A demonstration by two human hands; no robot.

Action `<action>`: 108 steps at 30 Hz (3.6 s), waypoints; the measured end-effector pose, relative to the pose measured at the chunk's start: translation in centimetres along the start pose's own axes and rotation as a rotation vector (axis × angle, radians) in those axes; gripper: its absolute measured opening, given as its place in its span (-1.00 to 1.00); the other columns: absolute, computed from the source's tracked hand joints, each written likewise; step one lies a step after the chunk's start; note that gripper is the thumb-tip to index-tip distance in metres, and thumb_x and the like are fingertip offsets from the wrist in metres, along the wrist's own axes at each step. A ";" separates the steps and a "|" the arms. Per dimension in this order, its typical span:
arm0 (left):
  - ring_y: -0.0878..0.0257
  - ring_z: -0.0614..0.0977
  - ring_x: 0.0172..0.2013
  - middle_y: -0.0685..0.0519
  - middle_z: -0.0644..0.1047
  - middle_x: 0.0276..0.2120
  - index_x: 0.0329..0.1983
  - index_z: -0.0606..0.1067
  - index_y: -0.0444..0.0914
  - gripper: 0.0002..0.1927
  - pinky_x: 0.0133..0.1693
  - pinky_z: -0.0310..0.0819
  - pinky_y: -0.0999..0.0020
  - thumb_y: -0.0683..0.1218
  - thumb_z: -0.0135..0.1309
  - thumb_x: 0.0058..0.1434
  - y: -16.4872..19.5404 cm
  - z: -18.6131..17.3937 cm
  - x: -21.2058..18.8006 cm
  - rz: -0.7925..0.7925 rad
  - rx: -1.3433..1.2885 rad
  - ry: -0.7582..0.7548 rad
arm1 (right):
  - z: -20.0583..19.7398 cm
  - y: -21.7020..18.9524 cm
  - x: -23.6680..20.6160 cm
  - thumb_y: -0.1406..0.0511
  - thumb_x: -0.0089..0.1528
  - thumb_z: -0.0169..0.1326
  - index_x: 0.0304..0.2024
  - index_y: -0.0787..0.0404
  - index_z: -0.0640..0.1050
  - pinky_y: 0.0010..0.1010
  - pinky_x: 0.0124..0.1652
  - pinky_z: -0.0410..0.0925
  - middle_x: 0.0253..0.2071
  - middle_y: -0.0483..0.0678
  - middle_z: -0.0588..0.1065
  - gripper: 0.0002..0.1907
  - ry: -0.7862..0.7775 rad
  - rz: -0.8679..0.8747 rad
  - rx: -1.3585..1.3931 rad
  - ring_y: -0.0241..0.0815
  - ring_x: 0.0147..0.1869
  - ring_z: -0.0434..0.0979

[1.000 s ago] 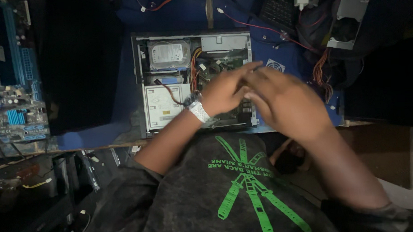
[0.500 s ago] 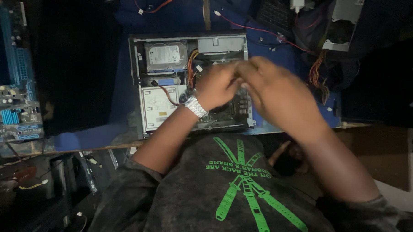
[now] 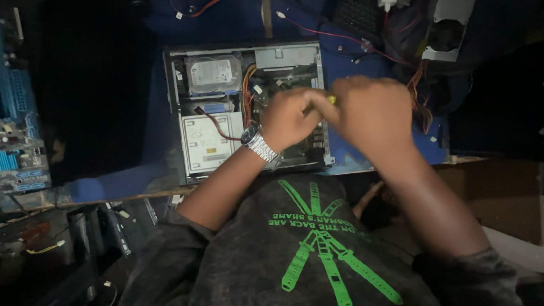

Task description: The person uses a screwdriver to remove screws from the motherboard inside an open computer case. They then place a CPU fan onto the motherboard and secure it by tightening screws with the screwdriver.

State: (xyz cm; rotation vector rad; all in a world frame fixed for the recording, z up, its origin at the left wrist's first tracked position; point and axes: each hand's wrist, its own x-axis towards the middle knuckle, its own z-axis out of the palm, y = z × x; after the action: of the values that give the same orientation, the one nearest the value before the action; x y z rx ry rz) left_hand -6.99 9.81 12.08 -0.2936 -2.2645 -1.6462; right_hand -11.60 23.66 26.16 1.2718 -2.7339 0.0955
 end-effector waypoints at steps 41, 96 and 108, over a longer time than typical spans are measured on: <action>-0.15 0.64 -0.08 -0.18 0.58 -0.13 -0.19 0.53 -0.32 -0.84 -0.04 0.52 0.12 -0.29 0.05 0.16 -0.9 2.2 2.2 -0.068 0.076 -0.351 | 4.2 4.9 -3.2 -0.01 0.35 0.18 -0.45 0.11 0.50 -0.35 -0.56 0.31 -0.58 -0.15 0.45 -0.57 0.104 0.111 -0.028 -0.19 -0.61 0.48; -0.03 0.71 -0.26 -0.11 0.63 -0.26 -0.20 0.58 -0.28 -0.85 -0.22 0.58 0.18 -0.19 0.27 0.18 -0.1 4.3 -0.3 -0.055 0.260 0.180 | 3.1 4.1 -2.6 -0.14 0.30 0.14 -0.45 0.11 0.61 -0.29 -0.55 0.35 -0.58 -0.08 0.52 -0.48 0.064 0.164 0.089 -0.10 -0.58 0.53; 0.12 0.70 -0.16 -0.07 0.62 -0.17 0.03 0.50 -0.30 -0.82 -0.11 0.58 0.28 -0.23 0.07 0.38 -2.8 2.0 1.1 -0.010 0.022 -0.187 | 5.1 5.1 -4.4 0.45 0.29 0.20 0.17 0.32 0.51 -0.34 -0.02 0.54 0.07 0.12 0.55 -0.62 0.338 -0.015 0.757 0.01 0.06 0.66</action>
State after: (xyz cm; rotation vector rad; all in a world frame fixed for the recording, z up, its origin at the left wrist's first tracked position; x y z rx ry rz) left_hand -9.29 10.81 9.43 -0.4485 -2.4209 -1.6600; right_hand -13.14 29.73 20.51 1.2458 -2.4434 1.3095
